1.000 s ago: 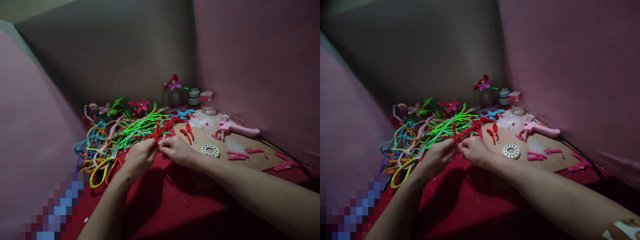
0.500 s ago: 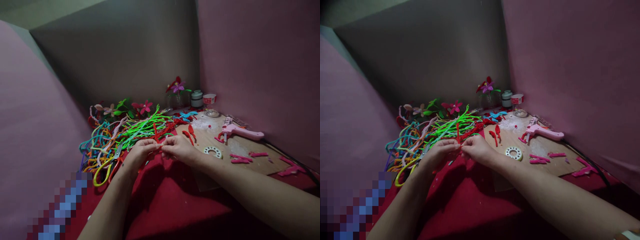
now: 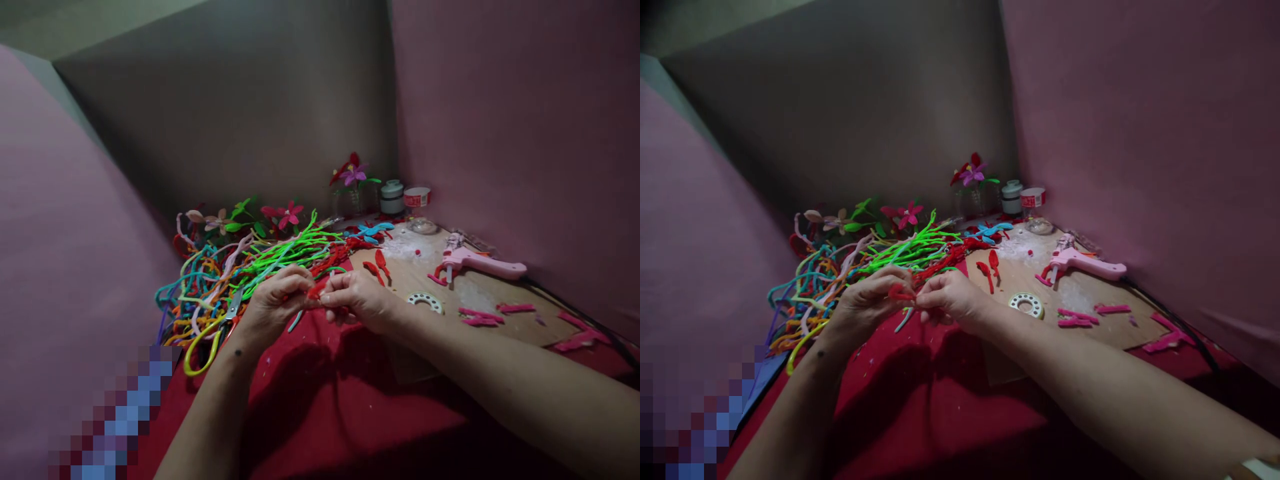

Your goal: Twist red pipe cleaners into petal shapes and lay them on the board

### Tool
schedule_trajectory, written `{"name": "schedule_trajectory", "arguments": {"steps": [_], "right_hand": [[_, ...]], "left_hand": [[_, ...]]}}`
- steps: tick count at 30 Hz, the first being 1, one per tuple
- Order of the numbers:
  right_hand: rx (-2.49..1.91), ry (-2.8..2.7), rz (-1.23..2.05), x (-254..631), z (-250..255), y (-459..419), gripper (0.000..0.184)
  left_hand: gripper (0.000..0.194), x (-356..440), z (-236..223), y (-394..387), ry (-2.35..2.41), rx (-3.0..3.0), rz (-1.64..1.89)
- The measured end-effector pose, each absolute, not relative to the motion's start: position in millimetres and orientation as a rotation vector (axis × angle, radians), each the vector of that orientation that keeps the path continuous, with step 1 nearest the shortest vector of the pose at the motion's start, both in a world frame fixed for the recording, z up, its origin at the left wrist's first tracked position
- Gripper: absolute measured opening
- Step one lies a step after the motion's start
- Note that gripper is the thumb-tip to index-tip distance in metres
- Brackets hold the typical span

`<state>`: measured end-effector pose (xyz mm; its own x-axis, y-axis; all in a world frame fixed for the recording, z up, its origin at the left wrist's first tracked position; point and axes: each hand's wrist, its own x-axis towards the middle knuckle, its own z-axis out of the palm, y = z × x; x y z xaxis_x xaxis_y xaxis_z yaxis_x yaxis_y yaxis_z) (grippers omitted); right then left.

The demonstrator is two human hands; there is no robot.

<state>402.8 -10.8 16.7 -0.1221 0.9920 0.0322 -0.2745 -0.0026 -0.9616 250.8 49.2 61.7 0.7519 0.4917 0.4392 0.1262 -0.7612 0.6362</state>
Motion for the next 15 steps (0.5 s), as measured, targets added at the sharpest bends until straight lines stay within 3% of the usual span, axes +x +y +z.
{"name": "schedule_trajectory", "arguments": {"steps": [7,9,11,15], "right_hand": [[-1.244,-1.543,0.341,394,12,-22,0.013],[-1.248,-1.576,0.203,394,11,-23,0.014],[-1.227,-1.525,0.303,394,12,-21,0.014],[-1.072,-1.227,1.021,399,15,-13,0.013]], "left_hand": [[0.025,256,49,49,0.826,1.74,0.477],[0.026,260,43,50,0.75,1.576,0.509],[0.024,262,41,50,0.72,1.52,0.573],[0.023,263,51,43,0.827,1.641,0.673]]}}
